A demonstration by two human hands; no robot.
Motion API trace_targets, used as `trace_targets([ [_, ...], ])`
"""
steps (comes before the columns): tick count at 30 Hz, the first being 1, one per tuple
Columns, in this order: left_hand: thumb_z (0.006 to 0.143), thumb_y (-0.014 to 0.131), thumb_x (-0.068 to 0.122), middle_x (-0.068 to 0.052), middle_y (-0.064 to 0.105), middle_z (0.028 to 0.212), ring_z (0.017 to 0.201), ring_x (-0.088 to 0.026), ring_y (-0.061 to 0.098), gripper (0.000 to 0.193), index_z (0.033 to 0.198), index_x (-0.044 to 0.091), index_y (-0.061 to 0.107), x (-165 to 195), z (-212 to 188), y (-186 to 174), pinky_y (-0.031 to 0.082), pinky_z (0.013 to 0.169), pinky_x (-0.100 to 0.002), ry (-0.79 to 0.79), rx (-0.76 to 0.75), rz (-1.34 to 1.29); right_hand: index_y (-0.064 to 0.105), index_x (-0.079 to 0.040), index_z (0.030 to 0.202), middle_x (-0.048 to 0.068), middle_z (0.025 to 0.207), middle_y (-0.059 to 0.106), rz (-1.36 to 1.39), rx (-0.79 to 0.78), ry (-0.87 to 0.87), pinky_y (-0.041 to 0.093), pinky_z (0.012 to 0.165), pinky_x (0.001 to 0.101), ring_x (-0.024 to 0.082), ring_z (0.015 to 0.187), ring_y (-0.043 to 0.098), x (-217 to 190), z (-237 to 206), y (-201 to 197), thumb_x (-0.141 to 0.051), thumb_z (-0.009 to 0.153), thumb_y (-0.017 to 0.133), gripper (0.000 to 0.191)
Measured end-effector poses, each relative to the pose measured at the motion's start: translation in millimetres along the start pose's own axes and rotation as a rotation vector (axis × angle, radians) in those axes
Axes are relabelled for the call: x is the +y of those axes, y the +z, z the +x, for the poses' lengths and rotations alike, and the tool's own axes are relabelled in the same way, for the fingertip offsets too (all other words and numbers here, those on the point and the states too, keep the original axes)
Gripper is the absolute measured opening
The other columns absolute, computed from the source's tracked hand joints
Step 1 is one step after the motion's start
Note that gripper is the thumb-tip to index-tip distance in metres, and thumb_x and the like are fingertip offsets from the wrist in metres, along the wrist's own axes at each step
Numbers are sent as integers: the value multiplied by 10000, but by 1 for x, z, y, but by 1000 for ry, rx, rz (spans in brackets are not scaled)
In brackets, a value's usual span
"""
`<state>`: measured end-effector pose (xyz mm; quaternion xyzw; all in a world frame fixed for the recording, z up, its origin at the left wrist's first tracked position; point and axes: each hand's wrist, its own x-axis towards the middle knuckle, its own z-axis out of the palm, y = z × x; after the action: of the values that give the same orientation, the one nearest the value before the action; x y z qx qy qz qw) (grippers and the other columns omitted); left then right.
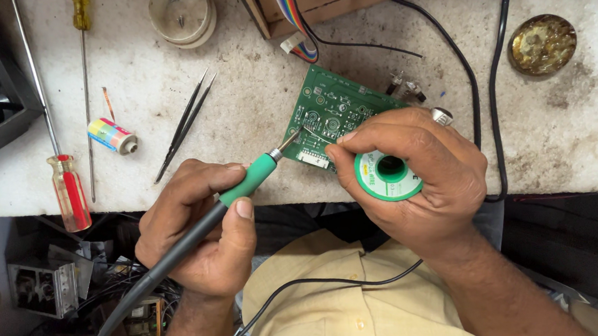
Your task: The person uses a soldering iron and solder wire to attach small electronic components to a green circuit board. They place components, heat the joints, and apply solder to secure them, then inspect the board.
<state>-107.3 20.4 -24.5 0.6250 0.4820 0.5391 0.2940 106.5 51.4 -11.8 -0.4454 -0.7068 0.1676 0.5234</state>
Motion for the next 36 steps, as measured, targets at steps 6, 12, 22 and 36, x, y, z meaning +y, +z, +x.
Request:
trace_targets([
  [6,981,693,33,-137,700,913,683,-87,550,190,1131,-76,653,-1,2,1,400,605,-185,14,0,-2,637,-32,1017,99,906,705,-26,2,-12,582,755,324,208,847,719,0,0,1,25,842,868,295],
  [12,970,692,30,-139,697,901,684,-97,554,194,1124,-81,653,-3,1,1,406,606,-188,3,4,-8,631,-41,1016,91,896,709,-31,-6,-24,584,755,314,200,849,724,1,1,2,16,840,870,302],
  [22,1060,662,138,-158,716,1103,916,-199,735,274,1316,44,629,2,-2,19,613,800,-276,69,217,-351,614,-15,1020,129,938,700,157,81,89,616,731,271,180,871,728,4,-14,-6,76,863,831,282],
  [36,980,741,-66,-66,659,1101,909,-74,620,388,1338,-6,603,33,-4,35,510,735,-184,-193,104,-147,485,67,1242,177,1132,592,60,32,118,567,923,335,164,1041,615,-3,11,-52,-97,923,647,394],
])
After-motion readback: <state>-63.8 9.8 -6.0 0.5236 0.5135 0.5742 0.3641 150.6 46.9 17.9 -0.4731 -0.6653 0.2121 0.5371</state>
